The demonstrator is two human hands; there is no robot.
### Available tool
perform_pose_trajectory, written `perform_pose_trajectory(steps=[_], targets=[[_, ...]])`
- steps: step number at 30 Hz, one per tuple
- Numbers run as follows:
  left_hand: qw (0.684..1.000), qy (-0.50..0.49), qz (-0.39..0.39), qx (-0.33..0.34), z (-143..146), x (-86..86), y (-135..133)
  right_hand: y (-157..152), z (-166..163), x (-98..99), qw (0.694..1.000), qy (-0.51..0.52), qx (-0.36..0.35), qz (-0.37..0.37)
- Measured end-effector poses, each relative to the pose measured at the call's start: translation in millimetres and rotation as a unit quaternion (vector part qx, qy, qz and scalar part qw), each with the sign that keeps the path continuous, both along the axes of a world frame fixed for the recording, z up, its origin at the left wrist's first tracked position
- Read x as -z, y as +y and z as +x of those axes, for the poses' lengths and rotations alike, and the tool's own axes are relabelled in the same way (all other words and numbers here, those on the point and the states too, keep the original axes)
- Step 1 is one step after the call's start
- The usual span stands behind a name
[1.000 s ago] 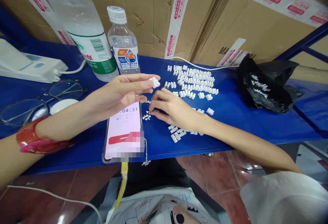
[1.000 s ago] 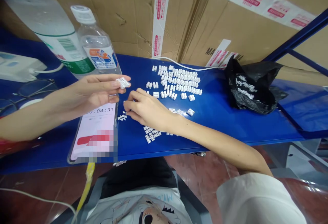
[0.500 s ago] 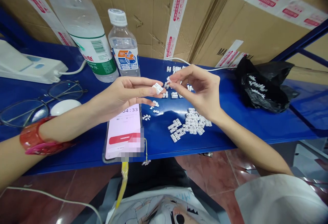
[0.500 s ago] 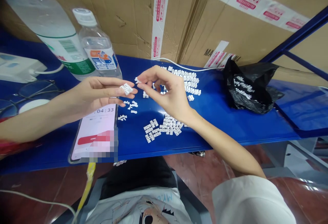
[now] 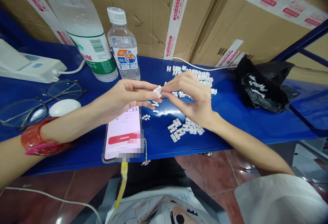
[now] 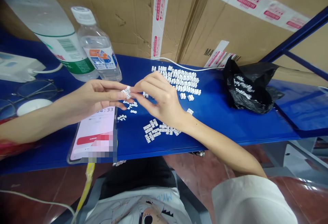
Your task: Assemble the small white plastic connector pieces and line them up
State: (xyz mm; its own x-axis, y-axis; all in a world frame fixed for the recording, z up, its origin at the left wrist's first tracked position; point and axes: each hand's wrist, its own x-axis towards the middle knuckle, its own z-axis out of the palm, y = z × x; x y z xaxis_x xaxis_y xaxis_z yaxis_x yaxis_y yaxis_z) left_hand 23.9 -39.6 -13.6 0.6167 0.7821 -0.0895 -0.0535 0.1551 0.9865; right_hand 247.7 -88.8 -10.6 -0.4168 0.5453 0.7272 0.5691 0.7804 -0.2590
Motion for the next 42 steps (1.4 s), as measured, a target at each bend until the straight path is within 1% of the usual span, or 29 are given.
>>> perform_pose_trajectory(steps=[3, 8, 11, 15, 19, 21, 23, 24, 25, 26, 30, 32, 37, 40, 42], targets=[[1.0, 0.006, 0.009, -0.002, -0.8, 0.1, 0.6, -2.6, -0.8, -0.3, 0.999, -0.029, 0.01, -0.013], [1.0, -0.003, -0.004, -0.003, -0.4, 0.6, -2.0, -5.8, -5.2, 4.1, 0.997, -0.049, 0.051, 0.03], [1.0, 0.0, -0.013, -0.008, 0.7, 1.8, -4.7, -5.8, -7.8, 9.3, 0.997, -0.045, 0.06, 0.03], [1.0, 0.003, -0.008, -0.014, 0.9, 2.9, -8.1, -6.5, -9.8, 13.1, 0.997, -0.045, 0.06, 0.029], [1.0, -0.007, -0.011, 0.0, 0.8, 1.9, -10.3, -6.6, -8.8, 8.0, 0.997, -0.04, 0.045, 0.039], [1.0, -0.013, -0.009, -0.004, 0.5, -1.5, -9.9, -5.8, -6.5, 4.2, 0.998, -0.035, 0.046, 0.01], [0.999, -0.019, 0.001, -0.032, -0.4, -6.5, -7.6, -4.6, -3.4, 2.4, 0.998, -0.027, 0.049, -0.034], [0.998, -0.02, 0.006, -0.058, -1.1, -9.0, -5.6, -4.1, -1.9, 2.9, 0.997, -0.031, 0.045, -0.057], [0.996, -0.026, 0.011, -0.082, -2.0, -11.0, -3.3, -3.6, -0.6, 4.2, 0.995, -0.044, 0.036, -0.079], [0.995, -0.037, 0.003, -0.091, -2.9, -12.4, -0.9, -3.2, 0.3, 6.2, 0.992, -0.069, 0.025, -0.102], [0.993, -0.047, -0.028, -0.106, -4.7, -11.9, 4.9, -3.2, -1.4, 15.6, 0.965, -0.187, -0.006, -0.182], [0.993, -0.036, -0.034, -0.109, -4.1, -10.7, 3.6, -3.7, -4.2, 17.9, 0.958, -0.208, -0.007, -0.195], [0.995, -0.009, -0.024, -0.094, -1.6, -11.0, -2.4, -3.7, -8.9, 18.9, 0.954, -0.209, -0.006, -0.216], [0.996, -0.004, -0.023, -0.091, -0.2, -10.3, -3.4, -3.5, -8.8, 20.1, 0.957, -0.197, -0.005, -0.214], [0.996, -0.006, -0.026, -0.091, 0.3, -9.3, -3.3, -3.6, -7.7, 19.9, 0.96, -0.171, -0.009, -0.222]])
